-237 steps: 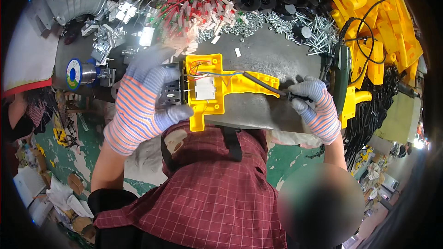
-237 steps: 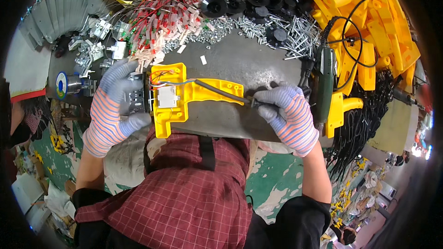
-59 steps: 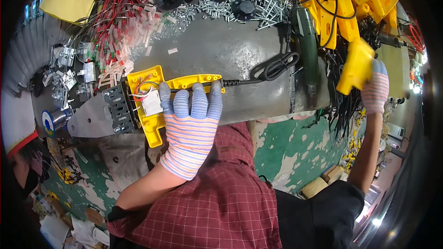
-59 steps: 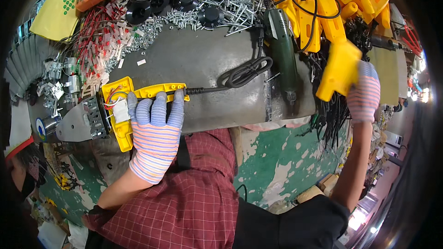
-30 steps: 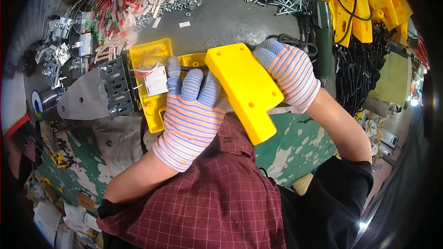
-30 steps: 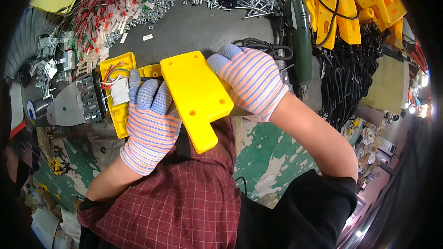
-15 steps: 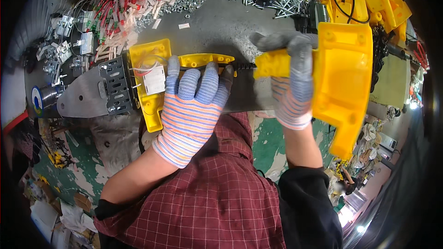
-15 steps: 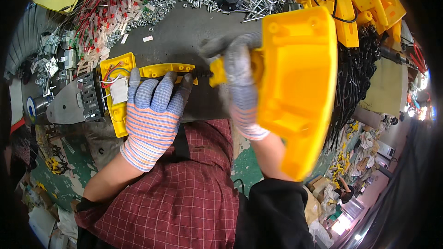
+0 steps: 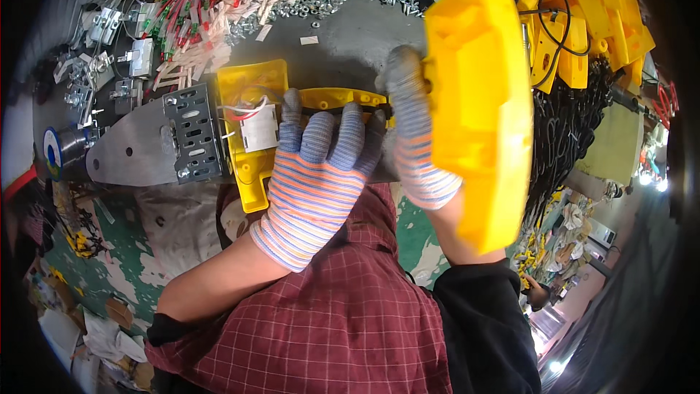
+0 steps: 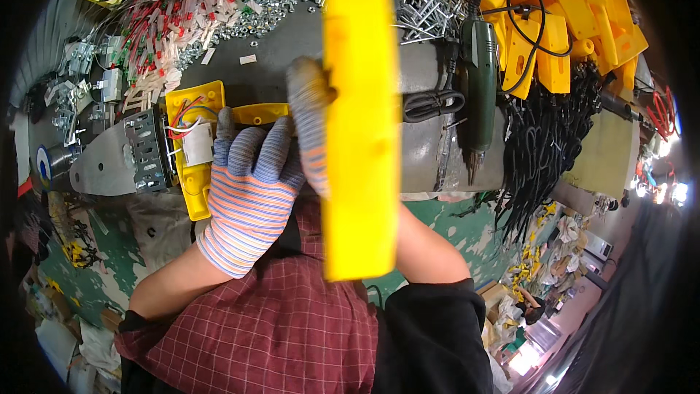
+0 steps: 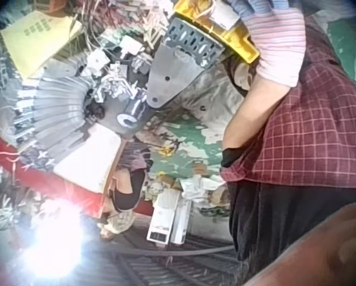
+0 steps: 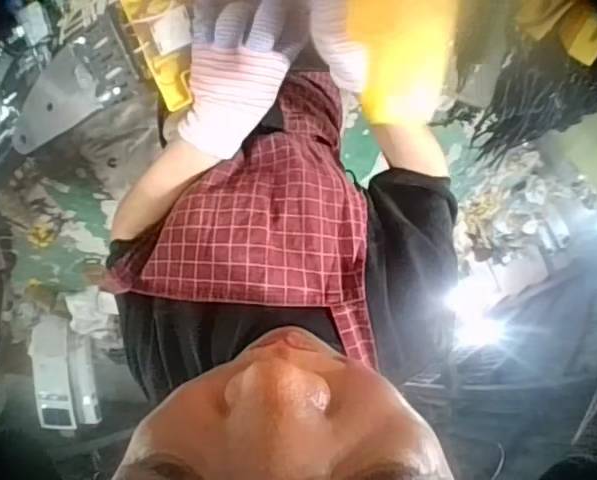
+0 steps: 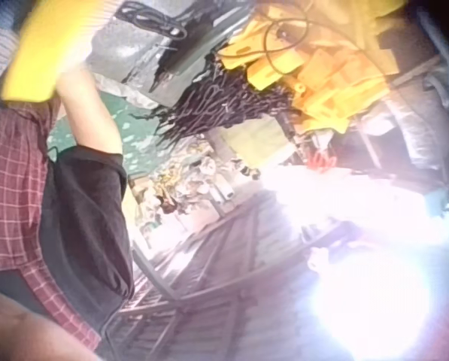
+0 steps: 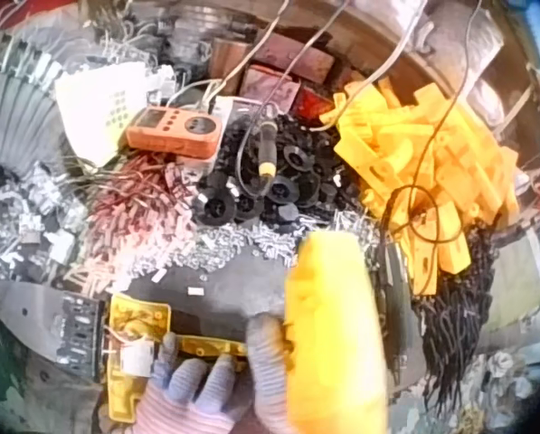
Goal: Assemble internal components and screw together the yellow plastic housing of a small electric chainsaw.
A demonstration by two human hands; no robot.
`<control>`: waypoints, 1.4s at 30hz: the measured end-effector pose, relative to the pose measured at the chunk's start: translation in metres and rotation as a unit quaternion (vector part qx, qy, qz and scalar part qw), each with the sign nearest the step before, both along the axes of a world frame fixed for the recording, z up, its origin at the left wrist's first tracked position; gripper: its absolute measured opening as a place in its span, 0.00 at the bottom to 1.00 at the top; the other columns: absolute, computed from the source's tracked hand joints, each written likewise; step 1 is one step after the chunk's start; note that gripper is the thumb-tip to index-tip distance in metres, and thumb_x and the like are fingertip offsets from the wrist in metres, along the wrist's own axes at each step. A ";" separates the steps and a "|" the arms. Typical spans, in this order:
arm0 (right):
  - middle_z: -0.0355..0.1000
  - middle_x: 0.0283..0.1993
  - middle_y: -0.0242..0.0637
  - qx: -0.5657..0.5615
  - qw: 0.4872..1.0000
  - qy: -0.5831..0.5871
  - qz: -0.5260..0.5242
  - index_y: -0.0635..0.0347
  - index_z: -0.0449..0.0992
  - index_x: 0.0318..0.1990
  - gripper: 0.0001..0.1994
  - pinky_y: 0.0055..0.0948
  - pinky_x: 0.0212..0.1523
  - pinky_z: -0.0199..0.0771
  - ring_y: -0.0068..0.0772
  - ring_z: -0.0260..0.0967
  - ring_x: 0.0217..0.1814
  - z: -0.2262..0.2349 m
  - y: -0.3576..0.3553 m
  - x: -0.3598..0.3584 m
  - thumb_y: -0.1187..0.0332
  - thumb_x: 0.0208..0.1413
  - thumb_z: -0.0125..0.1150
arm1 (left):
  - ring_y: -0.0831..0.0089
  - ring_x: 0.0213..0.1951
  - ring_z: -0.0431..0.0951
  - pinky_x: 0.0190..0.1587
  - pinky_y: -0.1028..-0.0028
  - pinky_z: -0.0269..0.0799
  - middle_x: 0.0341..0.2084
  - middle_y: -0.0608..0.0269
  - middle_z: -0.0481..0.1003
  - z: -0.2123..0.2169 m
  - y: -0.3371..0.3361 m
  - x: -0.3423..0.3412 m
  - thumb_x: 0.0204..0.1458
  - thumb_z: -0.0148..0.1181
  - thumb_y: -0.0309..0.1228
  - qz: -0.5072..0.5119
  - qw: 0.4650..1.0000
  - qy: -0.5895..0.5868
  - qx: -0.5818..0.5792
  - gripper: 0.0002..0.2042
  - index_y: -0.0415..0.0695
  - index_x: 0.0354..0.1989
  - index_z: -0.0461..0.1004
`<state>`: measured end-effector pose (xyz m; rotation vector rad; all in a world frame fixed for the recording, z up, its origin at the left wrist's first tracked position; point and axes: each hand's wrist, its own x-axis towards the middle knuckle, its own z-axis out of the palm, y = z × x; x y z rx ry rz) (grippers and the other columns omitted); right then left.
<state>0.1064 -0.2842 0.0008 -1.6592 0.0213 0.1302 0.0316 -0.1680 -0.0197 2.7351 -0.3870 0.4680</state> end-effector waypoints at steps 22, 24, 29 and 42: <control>0.75 0.41 0.47 -0.209 0.917 -0.238 0.242 0.66 0.75 0.48 0.22 0.41 0.43 0.74 0.48 0.74 0.43 -0.006 0.012 -0.002 0.64 0.47 0.72 | 0.52 0.56 0.66 0.59 0.42 0.57 0.52 0.57 0.69 0.037 0.098 -0.029 0.39 0.66 0.39 0.065 0.997 0.033 0.020 0.24 0.42 0.47 0.76; 0.71 0.41 0.50 -0.343 0.862 -0.276 0.250 0.64 0.72 0.47 0.27 0.47 0.45 0.68 0.57 0.67 0.43 -0.005 0.015 0.001 0.61 0.40 0.71 | 0.52 0.58 0.65 0.59 0.41 0.55 0.52 0.57 0.70 0.035 0.110 -0.031 0.38 0.66 0.39 0.013 0.996 0.038 0.074 0.20 0.43 0.41 0.78; 0.71 0.42 0.53 -0.320 0.846 -0.280 0.323 0.67 0.70 0.51 0.27 0.48 0.47 0.68 0.59 0.68 0.43 0.015 0.017 0.006 0.67 0.40 0.64 | 0.54 0.55 0.71 0.64 0.42 0.55 0.51 0.58 0.72 0.036 0.128 -0.062 0.40 0.67 0.38 -0.001 0.999 -0.028 -0.032 0.16 0.48 0.37 0.73; 0.70 0.41 0.53 -0.396 0.783 -0.312 0.364 0.69 0.71 0.51 0.26 0.46 0.45 0.69 0.56 0.68 0.43 0.021 0.019 0.002 0.60 0.47 0.59 | 0.50 0.54 0.72 0.59 0.49 0.64 0.54 0.50 0.70 0.005 0.123 -0.059 0.41 0.68 0.35 -0.067 0.991 -0.116 0.006 0.18 0.56 0.44 0.74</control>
